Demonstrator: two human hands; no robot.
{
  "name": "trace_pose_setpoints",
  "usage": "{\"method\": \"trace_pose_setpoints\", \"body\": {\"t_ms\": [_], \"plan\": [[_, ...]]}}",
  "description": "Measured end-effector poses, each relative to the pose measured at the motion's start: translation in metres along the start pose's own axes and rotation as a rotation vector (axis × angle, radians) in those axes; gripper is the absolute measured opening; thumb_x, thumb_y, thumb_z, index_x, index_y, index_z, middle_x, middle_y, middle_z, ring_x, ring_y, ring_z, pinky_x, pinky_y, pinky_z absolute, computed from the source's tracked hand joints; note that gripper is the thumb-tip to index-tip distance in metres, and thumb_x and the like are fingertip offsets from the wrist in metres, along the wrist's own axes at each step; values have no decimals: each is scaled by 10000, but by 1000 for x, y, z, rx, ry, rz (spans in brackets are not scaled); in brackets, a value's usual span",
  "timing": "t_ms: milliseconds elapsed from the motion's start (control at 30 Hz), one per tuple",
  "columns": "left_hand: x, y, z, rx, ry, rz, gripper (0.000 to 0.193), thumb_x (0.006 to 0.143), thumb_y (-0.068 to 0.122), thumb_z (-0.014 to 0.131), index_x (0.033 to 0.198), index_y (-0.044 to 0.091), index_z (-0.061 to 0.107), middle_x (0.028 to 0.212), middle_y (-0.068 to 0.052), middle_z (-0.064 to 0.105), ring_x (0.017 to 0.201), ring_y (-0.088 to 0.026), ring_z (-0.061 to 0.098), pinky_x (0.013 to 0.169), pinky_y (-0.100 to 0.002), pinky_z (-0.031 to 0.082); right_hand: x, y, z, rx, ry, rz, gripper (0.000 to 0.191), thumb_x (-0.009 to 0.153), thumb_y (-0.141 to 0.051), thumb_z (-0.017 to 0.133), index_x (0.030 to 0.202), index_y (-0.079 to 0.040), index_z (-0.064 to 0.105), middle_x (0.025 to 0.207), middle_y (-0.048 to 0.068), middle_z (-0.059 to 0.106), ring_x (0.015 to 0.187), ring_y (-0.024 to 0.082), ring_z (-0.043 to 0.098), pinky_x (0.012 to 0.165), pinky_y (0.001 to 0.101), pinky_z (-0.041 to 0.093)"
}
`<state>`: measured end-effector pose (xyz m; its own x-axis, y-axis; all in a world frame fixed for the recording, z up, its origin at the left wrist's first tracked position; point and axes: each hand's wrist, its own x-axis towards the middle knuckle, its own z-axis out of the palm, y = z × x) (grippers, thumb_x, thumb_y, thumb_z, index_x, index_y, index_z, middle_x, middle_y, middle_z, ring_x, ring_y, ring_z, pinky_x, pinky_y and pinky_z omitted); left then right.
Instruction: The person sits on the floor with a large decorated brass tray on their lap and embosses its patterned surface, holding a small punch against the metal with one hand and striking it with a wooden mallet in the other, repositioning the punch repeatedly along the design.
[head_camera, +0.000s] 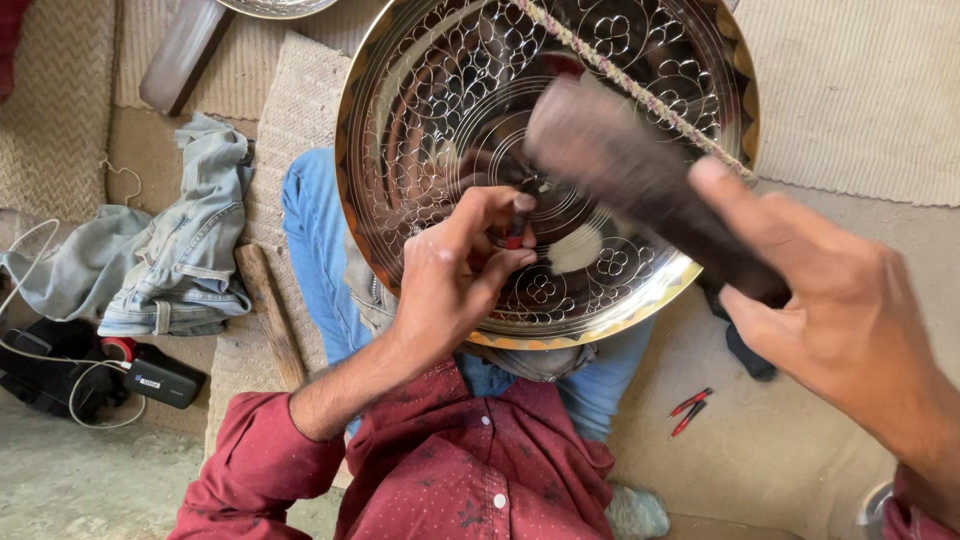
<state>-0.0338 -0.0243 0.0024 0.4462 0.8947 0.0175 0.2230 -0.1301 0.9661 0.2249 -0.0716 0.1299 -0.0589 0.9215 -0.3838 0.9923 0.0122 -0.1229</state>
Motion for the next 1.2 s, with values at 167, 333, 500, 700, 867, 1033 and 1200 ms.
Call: {"method": "trace_pose_setpoints", "body": {"t_ms": [167,333,500,700,867,1033,1200], "plan": [[9,-2,-2,15,-101,166,467,904,-27,740,1329,66,572,1093,-57,778,948,-141,792,756,-252,655,-9,9,18,339,227,-24,897,730,-18,718,1553,-255,453,998,92,672,745,293,659,691,409,537],[16,-5,-5,22,-230,166,448,907,-11,753,1312,67,578,1108,-41,787,1026,-157,790,836,-287,663,-31,24,49,276,209,38,881,713,10,749,1536,-191,508,1016,154,676,764,332,667,714,413,553],[25,-2,-5,61,-306,252,462,862,-28,747,1296,69,626,1129,-73,776,1028,-191,786,838,-307,648,-49,26,81,291,341,73,832,734,26,759,1515,-107,504,1160,223,688,915,378,708,778,420,566],[36,-2,-10,51,-489,295,536,830,-57,734,1337,80,632,1131,-111,770,1007,-223,779,815,-339,634,-72,25,124,556,444,116,823,781,-22,761,1547,-32,459,1100,189,697,907,295,726,809,383,566],[45,-7,-7,7,-612,313,538,835,-11,749,1349,106,639,1105,-75,791,958,-189,796,815,-316,641,-94,18,158,587,510,238,782,781,-11,788,1496,-15,469,975,191,690,830,265,702,767,377,556],[62,-9,-3,1,-751,376,503,888,78,765,1371,106,625,1106,-62,791,958,-184,795,810,-323,643,-101,0,197,615,526,202,856,771,15,779,1548,-4,421,1013,159,719,877,247,733,803,372,574],[74,-7,2,42,-930,606,531,856,113,766,1371,136,639,1195,-88,765,975,-227,772,771,-367,626,-115,-13,237,625,659,259,881,768,44,791,1539,11,366,1008,159,665,891,209,664,825,348,552]]}}
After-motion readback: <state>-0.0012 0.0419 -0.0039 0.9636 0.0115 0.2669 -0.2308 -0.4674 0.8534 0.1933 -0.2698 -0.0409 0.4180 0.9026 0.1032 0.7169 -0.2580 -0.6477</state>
